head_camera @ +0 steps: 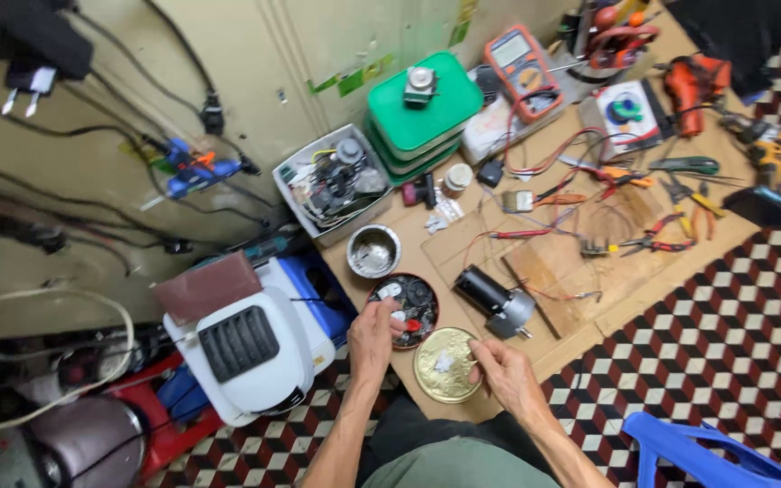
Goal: Connecting wires, analyzing electronic components, and checking the shaft rotation of a small electric motor mechanism.
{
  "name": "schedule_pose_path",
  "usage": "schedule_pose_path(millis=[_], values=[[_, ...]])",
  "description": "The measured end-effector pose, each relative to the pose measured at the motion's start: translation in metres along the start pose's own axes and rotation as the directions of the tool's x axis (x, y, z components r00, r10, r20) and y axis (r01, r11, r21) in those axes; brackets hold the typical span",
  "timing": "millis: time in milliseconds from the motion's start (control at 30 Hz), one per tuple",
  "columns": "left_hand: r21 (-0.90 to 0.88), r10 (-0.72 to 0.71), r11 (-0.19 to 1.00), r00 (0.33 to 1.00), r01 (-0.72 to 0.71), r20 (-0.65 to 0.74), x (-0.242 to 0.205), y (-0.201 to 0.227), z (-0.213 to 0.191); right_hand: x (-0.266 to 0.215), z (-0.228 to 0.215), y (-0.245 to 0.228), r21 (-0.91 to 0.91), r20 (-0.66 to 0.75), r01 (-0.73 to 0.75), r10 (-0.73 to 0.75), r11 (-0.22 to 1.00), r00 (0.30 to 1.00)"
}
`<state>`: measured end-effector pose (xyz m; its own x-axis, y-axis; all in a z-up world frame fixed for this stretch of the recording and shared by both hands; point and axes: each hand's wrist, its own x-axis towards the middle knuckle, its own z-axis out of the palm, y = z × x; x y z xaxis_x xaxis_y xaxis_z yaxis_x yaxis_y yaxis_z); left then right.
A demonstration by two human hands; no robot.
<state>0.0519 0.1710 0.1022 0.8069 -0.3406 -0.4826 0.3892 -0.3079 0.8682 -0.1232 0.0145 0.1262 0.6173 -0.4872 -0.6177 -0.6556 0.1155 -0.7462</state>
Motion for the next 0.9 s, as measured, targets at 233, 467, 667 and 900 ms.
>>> schedule_pose_path(millis=[233,467,667,900], values=[[0.074,0.0,0.997,1.0,-0.001,0.008,-0.013,-0.014,0.03,-0.002,-0.013,-0.009,0.112,-0.004,0.137,-0.138,0.984,0.99],[-0.004,0.014,1.0,0.995,-0.014,0.098,-0.05,-0.029,0.074,-0.014,-0.056,0.015,0.085,0.05,0.085,-0.089,0.993,0.995],[0.01,-0.043,0.999,0.998,0.043,0.034,-0.086,-0.043,0.137,-0.029,-0.123,0.028,-0.017,0.08,-0.053,0.054,0.998,0.995],[-0.028,-0.073,0.997,0.995,0.072,-0.067,-0.137,-0.045,0.196,-0.003,-0.19,0.089,0.035,0.088,0.191,-0.194,0.981,0.977]])
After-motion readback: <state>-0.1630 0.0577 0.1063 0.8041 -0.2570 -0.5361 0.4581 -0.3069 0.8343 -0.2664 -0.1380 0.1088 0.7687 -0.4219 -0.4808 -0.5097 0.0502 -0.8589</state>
